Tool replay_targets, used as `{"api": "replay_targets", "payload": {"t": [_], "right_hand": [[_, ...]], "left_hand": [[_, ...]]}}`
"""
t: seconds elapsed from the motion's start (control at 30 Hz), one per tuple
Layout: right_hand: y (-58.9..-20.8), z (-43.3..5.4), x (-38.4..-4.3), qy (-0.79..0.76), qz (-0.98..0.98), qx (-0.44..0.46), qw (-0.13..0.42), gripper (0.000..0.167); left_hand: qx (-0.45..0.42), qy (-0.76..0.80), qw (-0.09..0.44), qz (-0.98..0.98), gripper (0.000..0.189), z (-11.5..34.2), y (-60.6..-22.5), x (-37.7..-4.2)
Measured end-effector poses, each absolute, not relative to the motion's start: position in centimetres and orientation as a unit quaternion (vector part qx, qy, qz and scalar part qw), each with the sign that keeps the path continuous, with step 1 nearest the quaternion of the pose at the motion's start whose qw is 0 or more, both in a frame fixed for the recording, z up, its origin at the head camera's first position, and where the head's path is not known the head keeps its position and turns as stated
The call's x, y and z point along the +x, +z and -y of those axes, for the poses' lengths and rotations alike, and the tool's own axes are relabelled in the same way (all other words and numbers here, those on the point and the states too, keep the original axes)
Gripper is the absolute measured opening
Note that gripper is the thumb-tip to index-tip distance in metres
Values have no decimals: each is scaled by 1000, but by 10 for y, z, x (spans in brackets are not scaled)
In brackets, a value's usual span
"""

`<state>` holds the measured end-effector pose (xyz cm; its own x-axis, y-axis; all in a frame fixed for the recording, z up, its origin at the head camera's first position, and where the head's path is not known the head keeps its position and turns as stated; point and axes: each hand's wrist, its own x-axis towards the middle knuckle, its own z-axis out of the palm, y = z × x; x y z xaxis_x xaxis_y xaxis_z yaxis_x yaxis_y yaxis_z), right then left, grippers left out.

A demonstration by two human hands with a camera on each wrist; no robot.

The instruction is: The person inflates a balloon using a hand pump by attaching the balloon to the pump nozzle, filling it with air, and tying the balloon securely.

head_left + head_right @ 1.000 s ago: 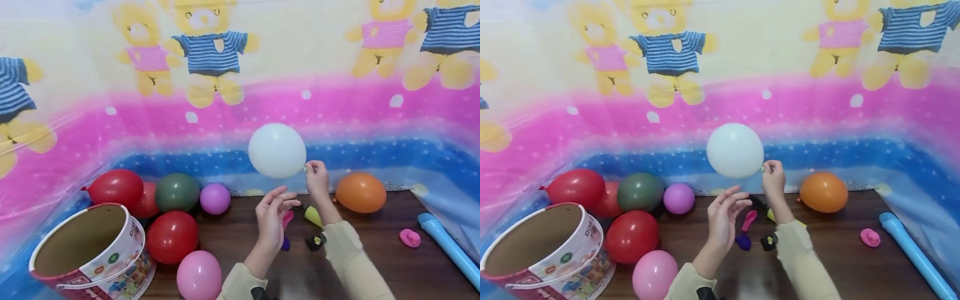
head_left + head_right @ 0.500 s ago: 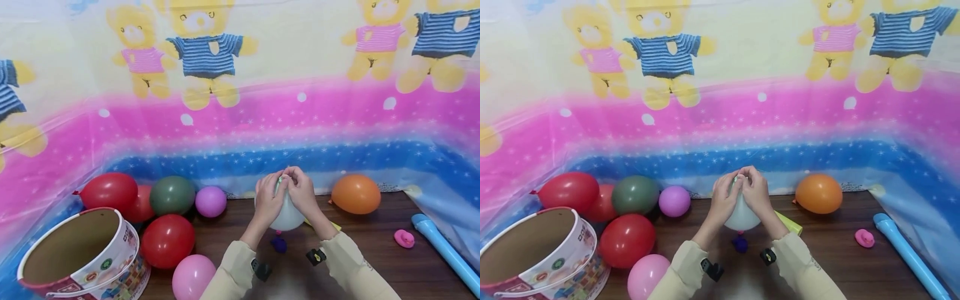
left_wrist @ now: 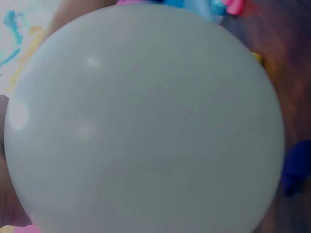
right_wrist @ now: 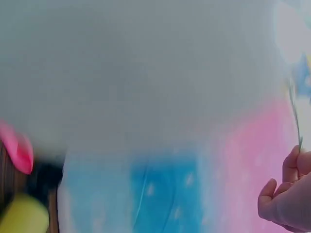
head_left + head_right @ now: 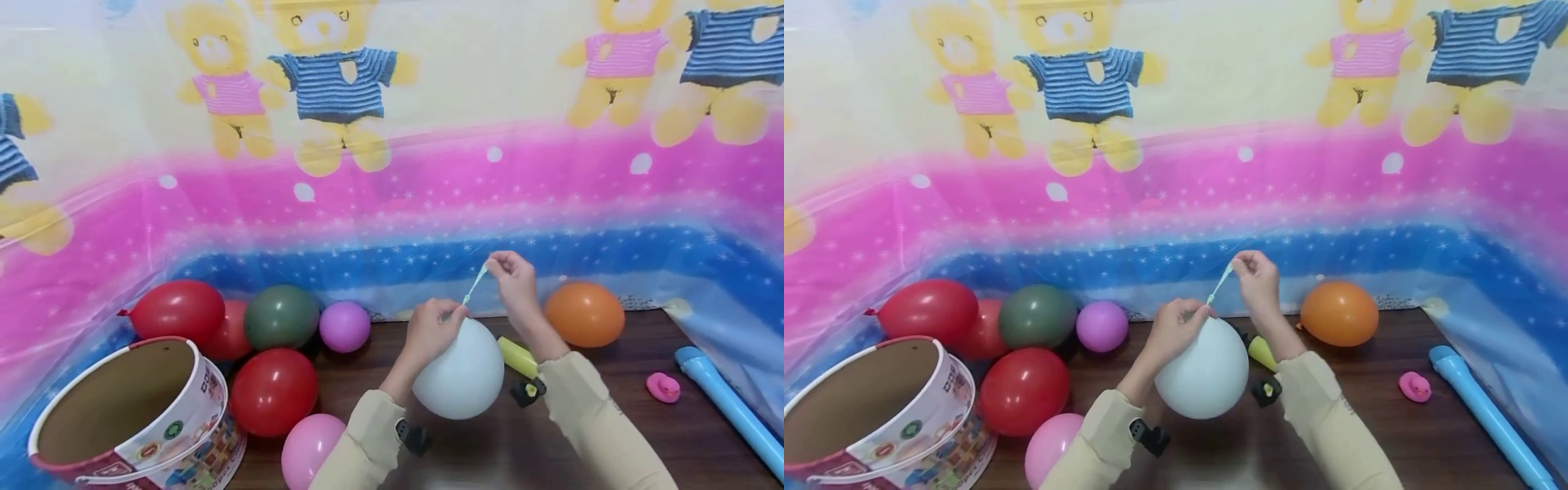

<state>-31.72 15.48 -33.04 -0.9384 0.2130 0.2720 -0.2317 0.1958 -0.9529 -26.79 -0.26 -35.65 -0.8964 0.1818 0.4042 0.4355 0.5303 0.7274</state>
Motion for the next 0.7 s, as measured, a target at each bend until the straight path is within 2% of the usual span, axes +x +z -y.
{"api": "replay_targets", "payload": {"t": [0.17, 0.3, 0.57, 0.7], "right_hand": [[-338, -181, -347, 631, 752, -79, 172, 25], [-348, -183, -359, 615, 770, -74, 152, 27], [-379, -156, -315, 560, 820, 63, 95, 20], [-385, -151, -306, 571, 815, 78, 65, 21]], "left_hand": [[-176, -411, 138, 884, 23, -1, -376, -266], [-173, -379, 176, 892, 22, -2, -385, -268], [-170, -372, 241, 880, 20, -7, -398, -278], [-169, -357, 261, 881, 21, -7, -400, -281]]}}
